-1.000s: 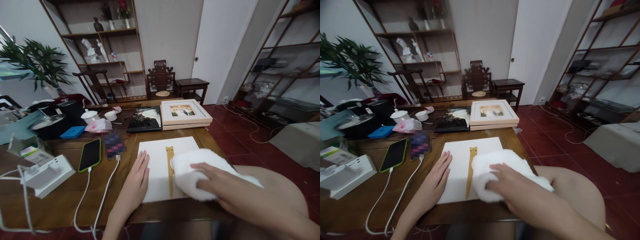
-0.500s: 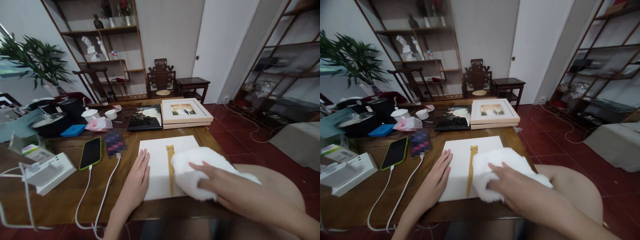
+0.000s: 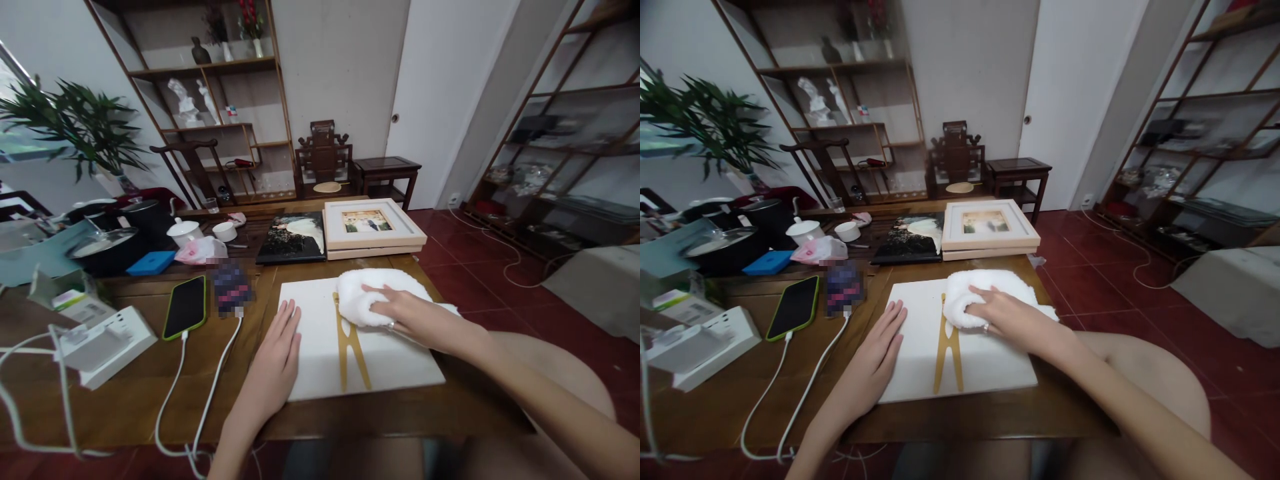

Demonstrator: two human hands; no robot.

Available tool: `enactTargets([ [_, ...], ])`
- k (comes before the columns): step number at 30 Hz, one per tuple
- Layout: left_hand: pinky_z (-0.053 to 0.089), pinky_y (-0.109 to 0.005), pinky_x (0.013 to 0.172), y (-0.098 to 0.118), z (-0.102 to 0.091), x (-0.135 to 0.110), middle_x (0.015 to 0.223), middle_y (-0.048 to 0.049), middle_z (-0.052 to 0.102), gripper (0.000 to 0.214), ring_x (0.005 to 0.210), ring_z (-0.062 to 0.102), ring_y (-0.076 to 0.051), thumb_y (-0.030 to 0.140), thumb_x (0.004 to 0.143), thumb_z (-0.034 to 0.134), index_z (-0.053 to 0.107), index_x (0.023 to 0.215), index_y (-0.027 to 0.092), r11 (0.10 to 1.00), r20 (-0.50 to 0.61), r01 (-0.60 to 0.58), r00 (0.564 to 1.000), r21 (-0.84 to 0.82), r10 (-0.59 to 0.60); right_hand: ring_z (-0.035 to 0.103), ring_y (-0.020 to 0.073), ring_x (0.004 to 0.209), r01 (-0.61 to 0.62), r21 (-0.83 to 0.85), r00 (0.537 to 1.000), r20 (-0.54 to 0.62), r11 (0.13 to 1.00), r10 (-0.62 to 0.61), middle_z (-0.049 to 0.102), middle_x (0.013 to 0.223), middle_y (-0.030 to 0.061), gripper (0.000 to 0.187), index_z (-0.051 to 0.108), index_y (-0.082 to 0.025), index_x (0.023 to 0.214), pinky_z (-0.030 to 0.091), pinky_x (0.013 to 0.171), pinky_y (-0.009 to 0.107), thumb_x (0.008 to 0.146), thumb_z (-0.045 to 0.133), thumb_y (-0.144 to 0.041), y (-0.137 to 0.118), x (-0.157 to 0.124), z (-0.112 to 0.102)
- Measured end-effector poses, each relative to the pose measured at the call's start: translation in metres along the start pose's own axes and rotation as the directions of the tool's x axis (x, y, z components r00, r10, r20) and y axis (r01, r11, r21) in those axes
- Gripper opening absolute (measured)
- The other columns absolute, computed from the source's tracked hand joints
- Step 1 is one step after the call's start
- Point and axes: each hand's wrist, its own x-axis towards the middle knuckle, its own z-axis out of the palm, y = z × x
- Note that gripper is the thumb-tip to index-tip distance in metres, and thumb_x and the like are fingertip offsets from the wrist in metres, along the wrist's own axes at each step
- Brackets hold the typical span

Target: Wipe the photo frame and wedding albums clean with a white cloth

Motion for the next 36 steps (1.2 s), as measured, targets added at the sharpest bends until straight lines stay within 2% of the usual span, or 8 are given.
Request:
enactTargets([
  [9, 0.022, -0.045, 0.111, 0.0, 0.0, -0.001, 0.148, -0.01, 0.027, 0.047, 0.137, 0.02, -0.022, 0.029, 0.093, 0.027, 0.037, 0.136, 0.013, 1.0, 0.009, 0.021, 1.0, -0.012, -0.021, 0.035, 0.0206, 0.129, 0.047, 0.061, 0.997, 0.063, 0.997, -0.051, 0.059, 0.122, 0.0022, 0.034, 0.065, -0.026, 0.092, 0.026, 0.107, 0.042, 0.077, 0.044, -0.003, -0.048, -0.072, 0.019],
  [13, 0.022, -0.046, 0.11, -0.001, -0.001, -0.001, 0.148, -0.0101, 0.026, 0.047, 0.137, 0.02, -0.022, 0.028, 0.093, 0.028, 0.037, 0.136, 0.013, 1.0, 0.001, 0.011, 1.0, -0.008, -0.011, 0.04, 0.0245, 0.126, 0.001, 0.021, 0.998, 0.059, 1.0, -0.002, 0.05, 0.131, 0.0119, 0.034, 0.062, -0.02, 0.094, 0.034, 0.1, 0.043, 0.076, 0.042, -0.001, -0.027, -0.047, 0.008],
  [17, 0.022, -0.044, 0.111, 0.0, -0.001, 0.0, 0.148, -0.0099, 0.027, 0.046, 0.137, 0.02, -0.021, 0.027, 0.093, 0.028, 0.037, 0.136, 0.013, 1.0, 0.012, 0.023, 1.0, -0.006, -0.023, 0.056, 0.0251, 0.101, -0.069, -0.033, 0.997, -0.047, 0.997, 0.068, 0.061, 0.108, 0.0123, 0.024, 0.059, -0.019, 0.094, 0.044, 0.081, 0.036, 0.083, 0.04, -0.009, 0.013, -0.001, -0.003],
  [20, 0.022, -0.042, 0.111, 0.0, -0.001, 0.0, 0.148, -0.0091, 0.027, 0.046, 0.137, 0.02, -0.02, 0.027, 0.093, 0.028, 0.037, 0.136, 0.014, 0.999, 0.012, 0.034, 0.999, -0.011, -0.034, 0.057, 0.0237, 0.088, -0.093, -0.058, 0.993, -0.08, 0.994, 0.088, 0.063, 0.091, 0.0098, 0.02, 0.058, -0.018, 0.093, 0.043, 0.076, 0.033, 0.085, 0.04, -0.013, 0.027, 0.019, -0.009],
  [23, 0.023, -0.044, 0.111, 0.0, 0.001, 0.0, 0.148, -0.0077, 0.029, 0.045, 0.137, 0.021, -0.02, 0.026, 0.093, 0.028, 0.037, 0.136, 0.018, 0.999, -0.017, 0.028, 0.999, -0.024, -0.028, 0.056, 0.0227, 0.087, -0.099, -0.044, 0.994, -0.057, 0.994, 0.097, 0.062, 0.09, 0.0086, 0.021, 0.058, -0.019, 0.095, 0.042, 0.075, 0.031, 0.086, 0.04, -0.014, 0.016, 0.011, -0.012],
  [27, 0.023, -0.045, 0.11, -0.001, 0.002, -0.001, 0.148, -0.0089, 0.028, 0.045, 0.137, 0.021, -0.021, 0.026, 0.093, 0.028, 0.037, 0.136, 0.017, 0.999, -0.025, 0.023, 0.999, -0.035, -0.024, 0.057, 0.0218, 0.093, -0.08, 0.044, 0.996, 0.052, 0.996, 0.077, 0.061, 0.102, 0.0069, 0.025, 0.061, -0.023, 0.093, 0.044, 0.078, 0.031, 0.083, 0.041, -0.012, -0.017, -0.033, -0.001],
  [31, 0.024, -0.044, 0.11, -0.002, 0.002, -0.001, 0.148, -0.0084, 0.029, 0.044, 0.137, 0.021, -0.021, 0.025, 0.093, 0.03, 0.038, 0.136, 0.019, 0.999, -0.032, -0.012, 0.999, -0.043, 0.011, 0.054, 0.0226, 0.104, -0.076, 0.055, 0.997, -0.006, 0.996, 0.076, 0.057, 0.119, 0.0029, 0.03, 0.061, -0.029, 0.099, 0.041, 0.088, 0.034, 0.078, 0.046, -0.012, -0.034, -0.067, 0.016],
  [36, 0.024, -0.045, 0.11, -0.001, 0.002, -0.001, 0.148, -0.0081, 0.029, 0.044, 0.137, 0.021, -0.021, 0.026, 0.093, 0.031, 0.038, 0.136, 0.018, 0.999, -0.032, 0.009, 0.999, -0.043, -0.01, 0.056, 0.0225, 0.095, -0.106, 0.061, 0.994, 0.0, 0.992, 0.106, 0.06, 0.109, 0.0078, 0.025, 0.06, -0.024, 0.097, 0.044, 0.08, 0.033, 0.084, 0.04, -0.016, -0.017, -0.042, 0.006],
])
